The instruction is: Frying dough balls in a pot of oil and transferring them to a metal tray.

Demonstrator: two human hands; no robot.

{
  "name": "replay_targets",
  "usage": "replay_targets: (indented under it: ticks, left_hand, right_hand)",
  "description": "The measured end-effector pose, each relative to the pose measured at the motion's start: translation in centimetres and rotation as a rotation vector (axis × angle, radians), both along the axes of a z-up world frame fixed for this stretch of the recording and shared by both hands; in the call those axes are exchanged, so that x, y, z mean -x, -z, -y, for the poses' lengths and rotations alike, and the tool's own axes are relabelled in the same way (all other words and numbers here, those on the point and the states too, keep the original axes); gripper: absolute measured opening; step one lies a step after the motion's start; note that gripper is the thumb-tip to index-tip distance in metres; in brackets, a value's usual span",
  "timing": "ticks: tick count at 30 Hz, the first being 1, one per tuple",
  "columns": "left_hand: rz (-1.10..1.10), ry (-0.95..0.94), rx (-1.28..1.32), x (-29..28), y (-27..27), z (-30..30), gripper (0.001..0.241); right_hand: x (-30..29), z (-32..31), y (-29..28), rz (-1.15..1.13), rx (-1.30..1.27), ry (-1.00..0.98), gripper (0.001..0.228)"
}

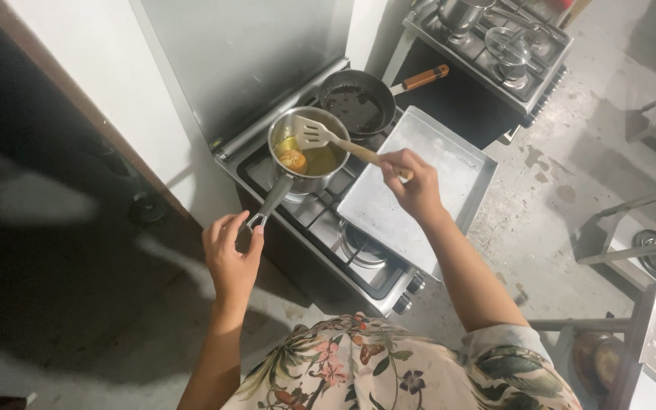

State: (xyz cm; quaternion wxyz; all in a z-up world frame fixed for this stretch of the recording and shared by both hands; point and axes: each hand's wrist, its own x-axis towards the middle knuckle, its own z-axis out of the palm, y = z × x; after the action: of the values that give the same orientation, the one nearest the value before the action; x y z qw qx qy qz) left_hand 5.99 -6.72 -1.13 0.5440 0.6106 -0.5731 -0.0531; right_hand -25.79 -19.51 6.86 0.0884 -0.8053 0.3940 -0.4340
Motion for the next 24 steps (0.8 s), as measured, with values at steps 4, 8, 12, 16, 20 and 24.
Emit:
replay_targets:
  ticks: [4, 8, 12, 16, 20, 24]
  left_hand:
    - [-0.006, 0.020, -0.010, 0.3, -0.1, 0.3, 0.031]
    - [-0.005, 0.017, -0.033, 0.4, 0.2, 0.4, 0.030]
    - [0.001, 0.024, -0.019, 0.4, 0.6, 0.5, 0.030]
    - [-0.003, 0.027, -0.013, 0.3, 0.6, 0.4, 0.030]
    - [0.012, 0.015, -0.032, 0.3, 0.5, 0.3, 0.029]
    - [0.027, 0.019, -0.032, 0.3, 0.0, 0.3, 0.029]
  right_hand:
    - [0.1, -1.9, -1.3, -0.008, 0.046, -0.050, 0.009]
    - [0.2, -3.4, -2.0, -0.041, 0.058, -0.053, 0.012]
    - [0.2, -4.0, -2.1, -0.009, 0.059, -0.048, 0.014]
    - [0.2, -3.8, -2.1, -0.017, 0.098, -0.044, 0.014]
    - [0.2, -3.7, -1.8, -0.014, 0.120, -0.014, 0.014]
    - [0.2, -3.6, -1.5, -0.029, 0.086, -0.003, 0.015]
